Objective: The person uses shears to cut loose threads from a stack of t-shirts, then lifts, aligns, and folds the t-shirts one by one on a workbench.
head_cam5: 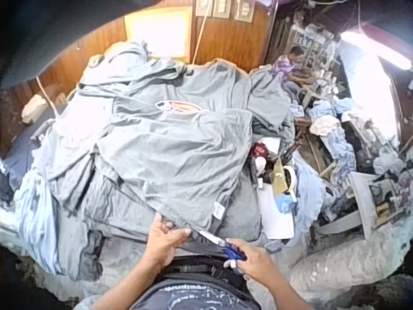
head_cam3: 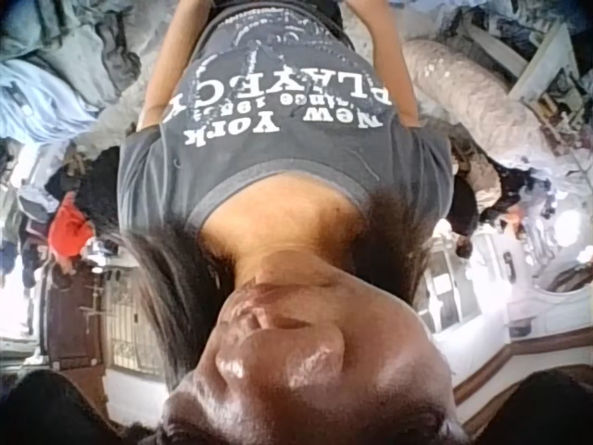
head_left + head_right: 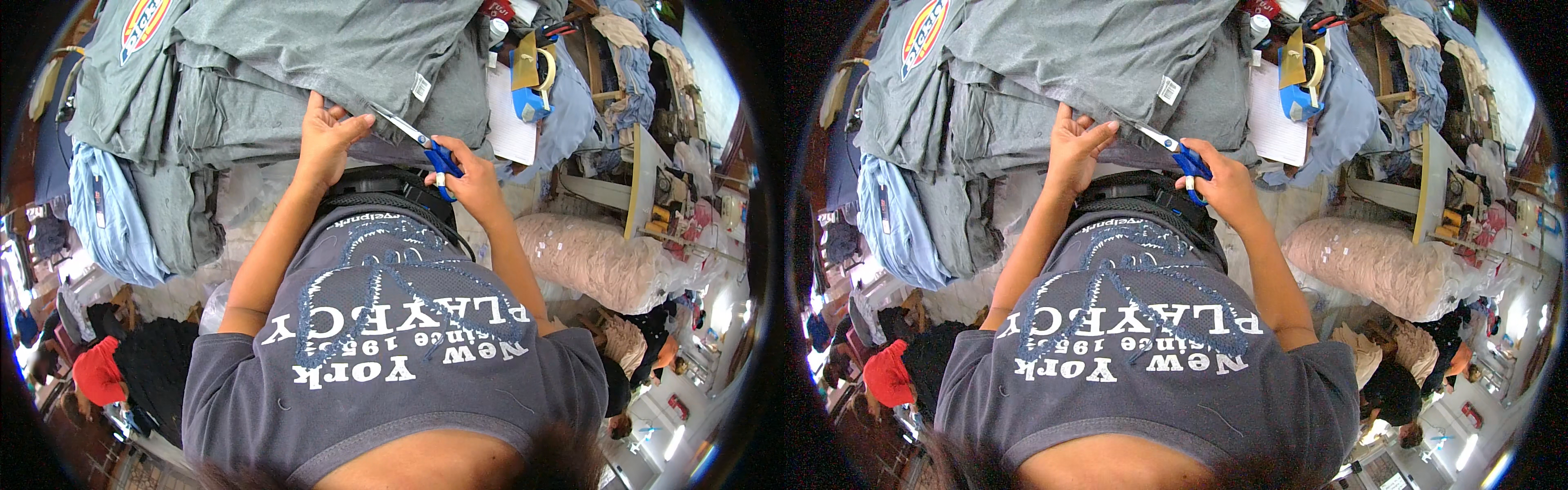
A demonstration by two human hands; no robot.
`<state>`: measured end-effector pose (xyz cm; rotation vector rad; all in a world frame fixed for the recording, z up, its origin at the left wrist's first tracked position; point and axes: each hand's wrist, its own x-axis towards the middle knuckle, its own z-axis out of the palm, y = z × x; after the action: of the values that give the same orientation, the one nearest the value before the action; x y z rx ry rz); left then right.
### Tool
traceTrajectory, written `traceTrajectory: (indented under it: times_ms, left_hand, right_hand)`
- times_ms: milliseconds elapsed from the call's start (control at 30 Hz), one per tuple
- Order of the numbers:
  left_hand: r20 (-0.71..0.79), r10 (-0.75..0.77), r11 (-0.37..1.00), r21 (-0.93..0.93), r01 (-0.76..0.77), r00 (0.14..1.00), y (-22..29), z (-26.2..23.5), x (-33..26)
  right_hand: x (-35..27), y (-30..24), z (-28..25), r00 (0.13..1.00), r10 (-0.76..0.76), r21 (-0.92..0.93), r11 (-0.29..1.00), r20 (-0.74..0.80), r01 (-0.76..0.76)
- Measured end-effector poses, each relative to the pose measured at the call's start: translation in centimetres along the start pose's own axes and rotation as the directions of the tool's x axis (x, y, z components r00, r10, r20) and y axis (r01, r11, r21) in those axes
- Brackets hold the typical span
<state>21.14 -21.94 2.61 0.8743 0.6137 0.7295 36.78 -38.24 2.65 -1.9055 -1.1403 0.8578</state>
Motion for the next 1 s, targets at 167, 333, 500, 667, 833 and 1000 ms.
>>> traceTrajectory:
  times_ms: [167,333,500,667,833,1000]
  left_hand:
    - [0.018,0.032,0.999,-0.006,-0.032,0.999,0.1,-0.1,0.1]
    - [0.043,0.072,0.997,-0.005,-0.072,0.997,0.2,0.1,0.1]
    - [0.022,0.078,0.997,0.021,-0.078,0.997,0.3,0.1,0.2]
    - [-0.057,0.027,0.999,-0.029,-0.028,0.998,0.4,-0.8,0.9]
    - [-0.031,0.066,0.997,-0.043,-0.068,0.997,0.0,-0.6,0.9]
    - [-0.005,0.100,0.994,-0.054,-0.100,0.995,-0.2,-0.5,0.8]
  right_hand:
    - [0.6,-2.0,0.3,0.980,-0.171,-0.199,0.969,-0.101,0.149]
    - [1.6,-2.7,0.5,0.974,-0.210,-0.233,0.955,-0.089,0.185]
    - [1.7,-2.8,0.2,0.989,-0.140,-0.159,0.978,-0.041,0.132]
    - [1.1,-2.3,0.1,1.000,0.028,-0.098,0.995,-0.010,-0.029]
    - [1.8,-3.7,0.8,0.996,-0.047,-0.156,0.987,-0.082,0.033]
    - [2.6,-4.7,0.8,0.996,-0.057,-0.163,0.986,-0.066,0.045]
